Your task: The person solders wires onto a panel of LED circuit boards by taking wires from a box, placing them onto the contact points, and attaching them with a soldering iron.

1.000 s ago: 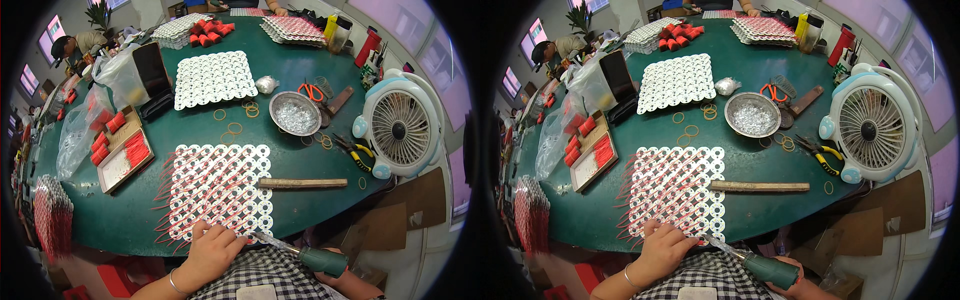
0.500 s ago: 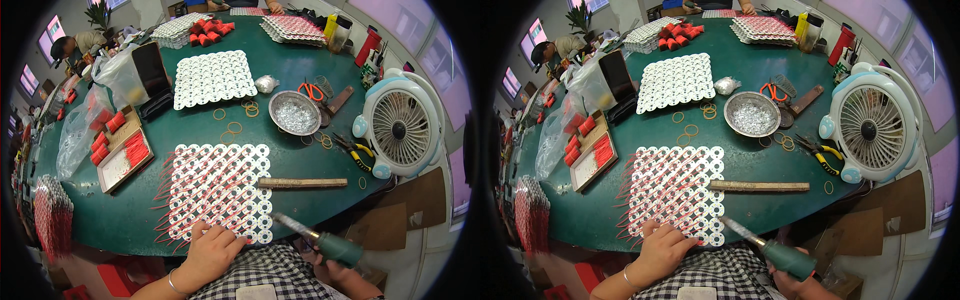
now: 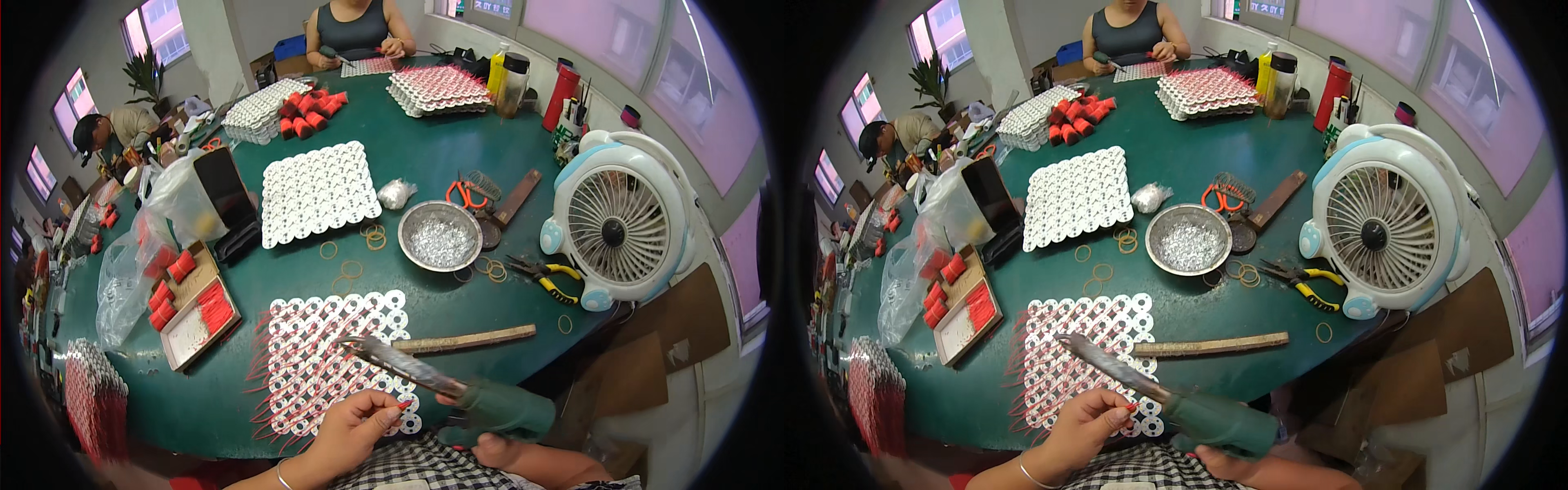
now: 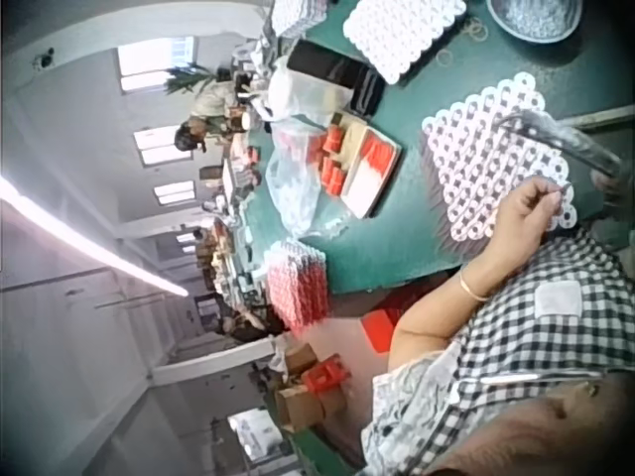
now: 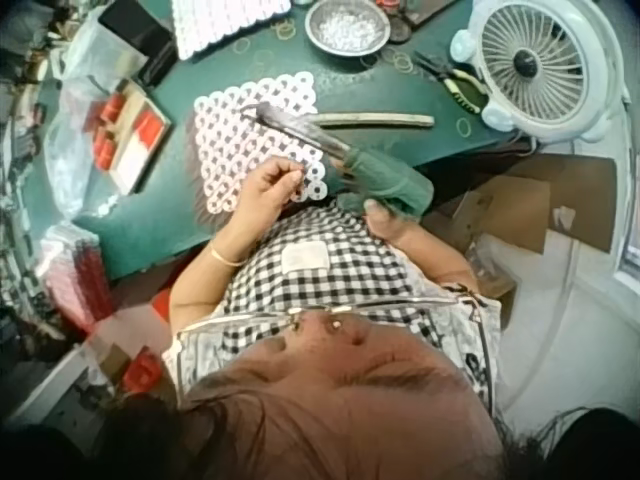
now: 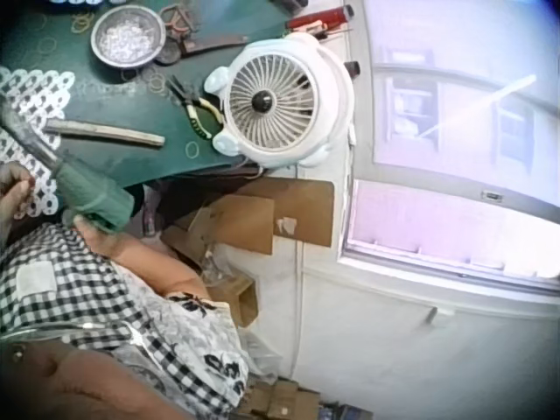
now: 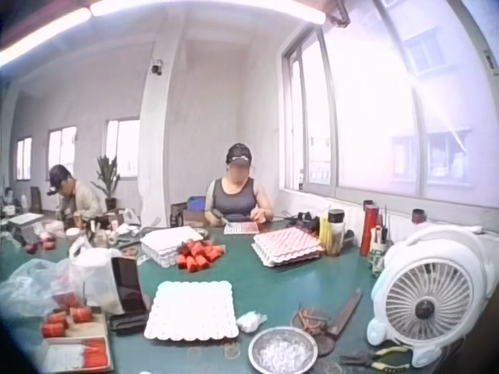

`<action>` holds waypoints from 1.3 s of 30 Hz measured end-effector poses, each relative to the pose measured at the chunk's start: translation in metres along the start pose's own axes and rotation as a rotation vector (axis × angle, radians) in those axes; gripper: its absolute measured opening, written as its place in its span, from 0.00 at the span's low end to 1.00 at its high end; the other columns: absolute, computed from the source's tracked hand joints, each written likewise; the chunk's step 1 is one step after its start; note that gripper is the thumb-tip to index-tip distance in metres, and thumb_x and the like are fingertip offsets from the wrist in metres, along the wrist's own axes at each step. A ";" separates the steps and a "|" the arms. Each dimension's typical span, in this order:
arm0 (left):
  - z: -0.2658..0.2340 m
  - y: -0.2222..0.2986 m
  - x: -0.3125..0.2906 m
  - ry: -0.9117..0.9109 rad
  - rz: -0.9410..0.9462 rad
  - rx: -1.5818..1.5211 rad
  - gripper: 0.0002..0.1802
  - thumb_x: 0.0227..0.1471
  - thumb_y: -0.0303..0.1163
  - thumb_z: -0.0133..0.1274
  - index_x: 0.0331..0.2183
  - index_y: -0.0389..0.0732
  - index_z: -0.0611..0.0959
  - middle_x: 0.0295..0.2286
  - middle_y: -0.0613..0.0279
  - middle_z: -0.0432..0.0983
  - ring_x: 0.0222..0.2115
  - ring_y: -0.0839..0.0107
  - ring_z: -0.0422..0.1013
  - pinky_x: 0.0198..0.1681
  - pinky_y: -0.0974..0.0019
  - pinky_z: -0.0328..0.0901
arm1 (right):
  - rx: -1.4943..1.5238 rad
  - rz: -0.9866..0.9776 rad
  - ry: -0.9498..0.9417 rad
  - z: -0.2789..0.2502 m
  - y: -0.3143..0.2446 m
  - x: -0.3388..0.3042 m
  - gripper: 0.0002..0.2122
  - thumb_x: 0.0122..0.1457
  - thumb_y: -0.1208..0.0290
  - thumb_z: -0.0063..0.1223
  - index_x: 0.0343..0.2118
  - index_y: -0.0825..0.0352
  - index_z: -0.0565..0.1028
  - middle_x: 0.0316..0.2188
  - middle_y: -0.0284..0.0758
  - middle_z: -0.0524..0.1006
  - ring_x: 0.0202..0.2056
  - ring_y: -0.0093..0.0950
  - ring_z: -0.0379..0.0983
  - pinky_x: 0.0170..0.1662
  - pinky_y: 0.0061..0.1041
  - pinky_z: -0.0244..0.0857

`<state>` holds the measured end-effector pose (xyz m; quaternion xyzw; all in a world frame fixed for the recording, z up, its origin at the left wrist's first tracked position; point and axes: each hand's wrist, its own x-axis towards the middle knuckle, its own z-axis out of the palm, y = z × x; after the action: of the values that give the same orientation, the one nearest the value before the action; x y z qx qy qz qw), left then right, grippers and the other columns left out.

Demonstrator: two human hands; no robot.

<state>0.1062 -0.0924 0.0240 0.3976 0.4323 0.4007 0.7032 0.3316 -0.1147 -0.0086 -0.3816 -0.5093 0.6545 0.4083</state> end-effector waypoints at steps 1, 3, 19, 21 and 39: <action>0.005 0.005 0.002 0.008 -0.056 0.010 0.08 0.57 0.29 0.50 0.36 0.34 0.77 0.28 0.67 0.74 0.30 0.83 0.67 0.33 0.79 0.62 | 0.011 -0.137 0.059 0.003 0.009 0.006 0.29 0.54 0.52 0.52 0.52 0.69 0.65 0.47 0.39 0.69 0.50 0.30 0.65 0.53 0.31 0.59; 0.008 0.006 0.005 0.017 -0.125 0.000 0.08 0.56 0.30 0.51 0.35 0.35 0.77 0.29 0.68 0.73 0.29 0.83 0.66 0.32 0.79 0.61 | 0.000 -0.308 0.097 0.007 0.018 0.016 0.22 0.52 0.62 0.57 0.48 0.70 0.70 0.38 0.37 0.75 0.38 0.29 0.73 0.42 0.26 0.65; 0.011 0.012 0.022 -0.149 -0.092 0.355 0.09 0.51 0.30 0.55 0.35 0.37 0.81 0.30 0.67 0.78 0.28 0.81 0.69 0.33 0.73 0.64 | 0.052 -0.180 0.037 -0.002 0.034 0.016 0.22 0.55 0.62 0.53 0.49 0.71 0.68 0.43 0.38 0.73 0.44 0.30 0.71 0.50 0.29 0.61; 0.007 0.014 0.022 -0.130 -0.117 0.440 0.08 0.50 0.30 0.56 0.34 0.39 0.81 0.29 0.64 0.78 0.27 0.78 0.70 0.32 0.72 0.65 | 0.061 -0.018 -0.021 -0.006 0.005 0.016 0.35 0.53 0.45 0.49 0.53 0.73 0.63 0.49 0.43 0.70 0.52 0.35 0.66 0.55 0.34 0.60; -0.035 0.056 0.116 0.155 0.733 1.342 0.09 0.38 0.25 0.60 0.27 0.47 0.81 0.22 0.67 0.70 0.27 0.64 0.66 0.30 0.60 0.57 | -1.180 -0.622 -0.034 -0.105 -0.107 0.069 0.19 0.48 0.67 0.60 0.39 0.74 0.70 0.33 0.40 0.79 0.26 0.32 0.78 0.27 0.23 0.70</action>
<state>0.0967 0.0405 0.0304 0.8277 0.4715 0.2868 0.1013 0.4179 0.0023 0.0706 -0.3659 -0.8747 0.1239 0.2927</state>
